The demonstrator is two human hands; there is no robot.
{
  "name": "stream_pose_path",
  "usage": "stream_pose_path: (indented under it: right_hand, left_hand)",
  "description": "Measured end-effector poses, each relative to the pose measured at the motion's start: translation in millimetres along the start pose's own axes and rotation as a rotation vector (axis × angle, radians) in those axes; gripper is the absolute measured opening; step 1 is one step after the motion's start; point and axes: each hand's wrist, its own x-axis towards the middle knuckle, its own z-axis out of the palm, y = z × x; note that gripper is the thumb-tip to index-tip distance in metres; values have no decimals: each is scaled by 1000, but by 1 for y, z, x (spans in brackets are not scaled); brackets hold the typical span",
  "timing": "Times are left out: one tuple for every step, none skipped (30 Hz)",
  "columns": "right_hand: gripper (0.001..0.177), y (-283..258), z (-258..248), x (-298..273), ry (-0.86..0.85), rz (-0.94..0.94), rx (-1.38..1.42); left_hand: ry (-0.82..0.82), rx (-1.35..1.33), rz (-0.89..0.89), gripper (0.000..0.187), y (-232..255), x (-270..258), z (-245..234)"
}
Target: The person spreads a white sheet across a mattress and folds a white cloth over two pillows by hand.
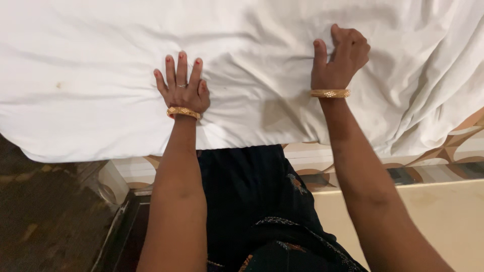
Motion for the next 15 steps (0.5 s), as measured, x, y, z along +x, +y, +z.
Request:
stream_pose_path:
  right_hand:
    - [31,5,-2,1,-11,-72,10]
    - [26,9,-1,1,-33,-86,11]
    - [22,14,3,2,-55,-101,11]
    - [18,21,6,3,-79,-114,10]
    - [17,30,8,6,-76,-152,-43]
    - [15,41,10,11,-74,-191,-94]
    - [13,51,13,17,-72,-230,-145]
    - [13,59,17,22,-12,-174,-145]
    - [14,64,21,26,48,-118,-144]
    - [15,66,23,29,112,-64,-145]
    - [18,69,20,34,104,59,-100]
    - [21,73,12,38,89,182,-56]
    - [24,73,5,38,74,305,-13]
    - [24,71,-5,32,39,192,-35]
    - [25,69,-17,22,5,79,-57]
  left_hand:
    - [-8,-9,3,46,0,0,0]
    - [11,-6,4,46,0,1,0]
    - [31,-3,6,47,1,1,1]
    - [48,-2,8,47,3,1,1]
    - [37,2,12,47,4,1,1]
    - [28,8,16,47,3,1,0]
    - [18,13,20,46,3,1,-2]
    - [15,10,20,46,3,0,-3]
    - [12,6,20,46,3,-1,-5]
    - [14,1,21,46,3,1,-5]
    - [15,7,24,46,1,4,-4]
    - [10,11,24,46,2,3,-5]
    - [5,15,24,45,2,1,-5]
    - [18,4,24,46,2,2,-4]
    - [30,-8,25,46,3,2,-4]
